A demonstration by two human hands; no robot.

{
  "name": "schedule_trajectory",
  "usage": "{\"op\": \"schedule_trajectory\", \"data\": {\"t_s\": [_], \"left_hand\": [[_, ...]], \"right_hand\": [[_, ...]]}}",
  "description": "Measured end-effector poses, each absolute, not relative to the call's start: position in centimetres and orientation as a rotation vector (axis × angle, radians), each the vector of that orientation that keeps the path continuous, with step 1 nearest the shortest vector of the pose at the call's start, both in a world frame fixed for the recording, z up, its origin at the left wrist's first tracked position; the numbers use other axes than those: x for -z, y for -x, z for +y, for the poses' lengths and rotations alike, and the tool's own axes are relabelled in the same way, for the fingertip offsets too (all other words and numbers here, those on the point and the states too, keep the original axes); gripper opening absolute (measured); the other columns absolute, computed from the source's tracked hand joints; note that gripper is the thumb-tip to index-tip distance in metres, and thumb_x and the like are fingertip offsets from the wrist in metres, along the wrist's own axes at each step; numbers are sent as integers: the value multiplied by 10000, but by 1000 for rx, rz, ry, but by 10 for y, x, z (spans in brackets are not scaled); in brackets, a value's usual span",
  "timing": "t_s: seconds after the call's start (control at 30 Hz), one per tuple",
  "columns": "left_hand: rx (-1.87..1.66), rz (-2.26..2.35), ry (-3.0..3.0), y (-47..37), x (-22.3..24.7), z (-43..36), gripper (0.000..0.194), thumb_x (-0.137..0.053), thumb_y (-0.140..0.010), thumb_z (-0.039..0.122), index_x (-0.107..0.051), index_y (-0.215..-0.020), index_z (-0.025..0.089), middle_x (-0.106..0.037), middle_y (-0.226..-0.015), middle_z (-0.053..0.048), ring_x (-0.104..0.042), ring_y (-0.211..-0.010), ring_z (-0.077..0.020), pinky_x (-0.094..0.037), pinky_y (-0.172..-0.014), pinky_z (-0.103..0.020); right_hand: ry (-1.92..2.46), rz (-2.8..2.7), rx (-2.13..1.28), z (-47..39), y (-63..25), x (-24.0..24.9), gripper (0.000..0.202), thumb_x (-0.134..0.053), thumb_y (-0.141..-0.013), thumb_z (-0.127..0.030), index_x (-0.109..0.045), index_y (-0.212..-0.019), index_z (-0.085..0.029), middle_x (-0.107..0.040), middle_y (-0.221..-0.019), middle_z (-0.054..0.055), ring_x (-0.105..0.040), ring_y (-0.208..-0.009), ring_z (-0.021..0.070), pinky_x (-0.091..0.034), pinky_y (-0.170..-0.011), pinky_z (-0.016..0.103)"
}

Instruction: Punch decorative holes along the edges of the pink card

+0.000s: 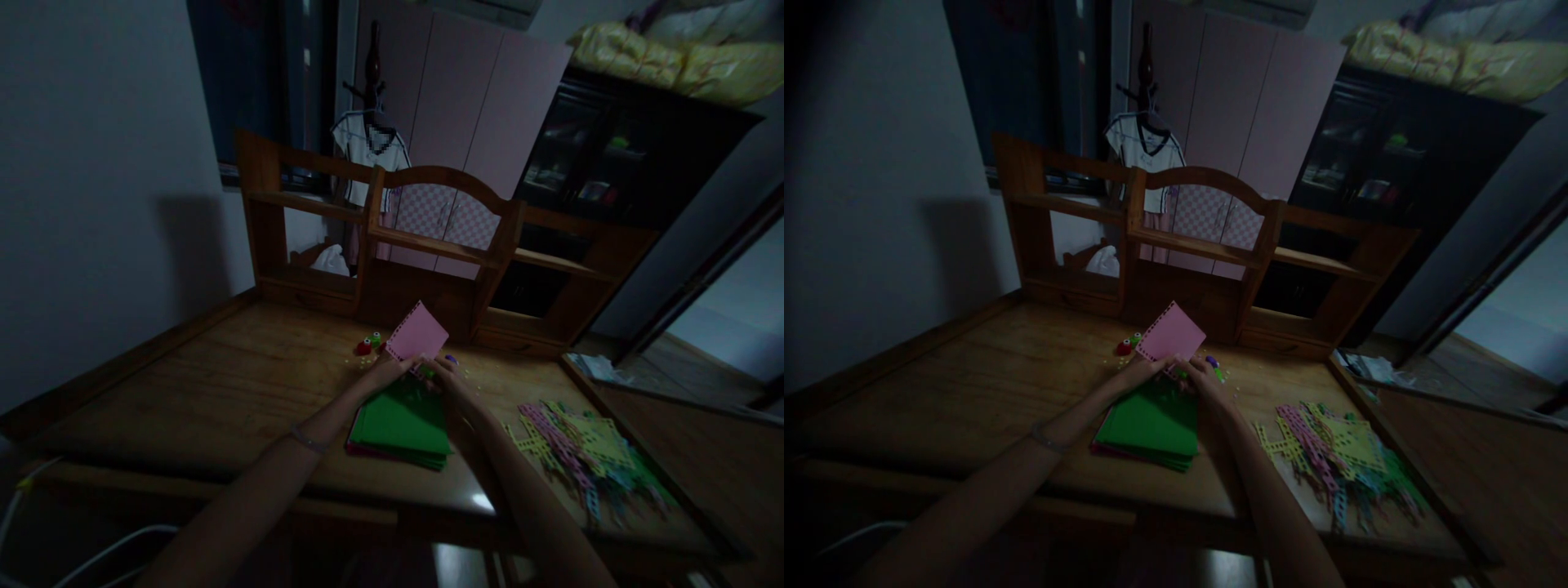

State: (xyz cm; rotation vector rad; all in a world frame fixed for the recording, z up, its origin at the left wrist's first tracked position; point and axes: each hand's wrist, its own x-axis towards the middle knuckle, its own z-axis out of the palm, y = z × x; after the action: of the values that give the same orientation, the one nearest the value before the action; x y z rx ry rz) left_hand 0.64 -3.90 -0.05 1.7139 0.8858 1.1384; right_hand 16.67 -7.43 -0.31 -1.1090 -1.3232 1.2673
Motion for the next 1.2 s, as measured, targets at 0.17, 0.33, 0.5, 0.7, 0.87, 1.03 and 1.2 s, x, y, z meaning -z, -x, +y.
{"op": "schedule_trajectory", "data": {"t_s": [0.17,0.33,0.5,0.7,0.87,1.03,1.2], "left_hand": [[-1114,884,-1636,-6,3,-39,286,-600,-744,439,-658,-753,158,-697,-774,-81,-601,-991,-258,-475,-905,-385],[-1114,883,-1562,-6,2,-41,324,-609,-743,435,-675,-855,138,-710,-897,-95,-605,-998,-261,-475,-911,-401],[-1113,878,-1554,-7,4,-39,380,-604,-762,420,-660,-1014,142,-680,-1073,-103,-601,-1033,-244,-468,-941,-381],[-1164,839,-1565,-8,7,-35,445,-625,-751,398,-627,-1101,123,-630,-1183,-120,-592,-1064,-241,-444,-982,-374],[-1228,852,-1530,-6,7,-32,483,-609,-764,409,-604,-1166,141,-620,-1208,-96,-577,-1101,-235,-440,-992,-372],[-1333,924,-1501,-4,9,-27,462,-587,-782,440,-620,-1154,170,-609,-1230,-71,-529,-1177,-223,-336,-1084,-358],[-1330,941,-1453,-3,10,-28,456,-598,-771,467,-644,-1105,159,-653,-1150,-86,-527,-1181,-232,-333,-1083,-377]], "right_hand": [[1078,-1306,-1246,-76,-170,0,376,-670,-708,-544,-640,-765,-174,-569,-610,3,-449,-482,106,-302,-456,229],[1086,-1296,-1239,-76,-171,-1,397,-675,-697,-560,-633,-738,-167,-550,-586,-2,-438,-466,101,-302,-447,224],[1080,-1288,-1227,-76,-172,0,404,-667,-703,-566,-641,-762,-168,-581,-638,10,-467,-501,111,-332,-467,228],[1084,-1285,-1239,-79,-169,-4,377,-686,-698,-543,-640,-765,-175,-566,-641,4,-455,-512,108,-311,-455,223],[1039,-1226,-1245,-84,-163,-9,361,-704,-679,-535,-586,-767,-205,-546,-627,-24,-433,-505,104,-306,-459,221],[1035,-1238,-1224,-86,-166,-11,343,-661,-730,-547,-560,-791,-225,-532,-640,-38,-447,-523,105,-320,-496,217],[1040,-1256,-1209,-82,-171,-5,341,-613,-766,-568,-561,-803,-233,-542,-633,-38,-444,-509,110,-328,-501,226]]}}
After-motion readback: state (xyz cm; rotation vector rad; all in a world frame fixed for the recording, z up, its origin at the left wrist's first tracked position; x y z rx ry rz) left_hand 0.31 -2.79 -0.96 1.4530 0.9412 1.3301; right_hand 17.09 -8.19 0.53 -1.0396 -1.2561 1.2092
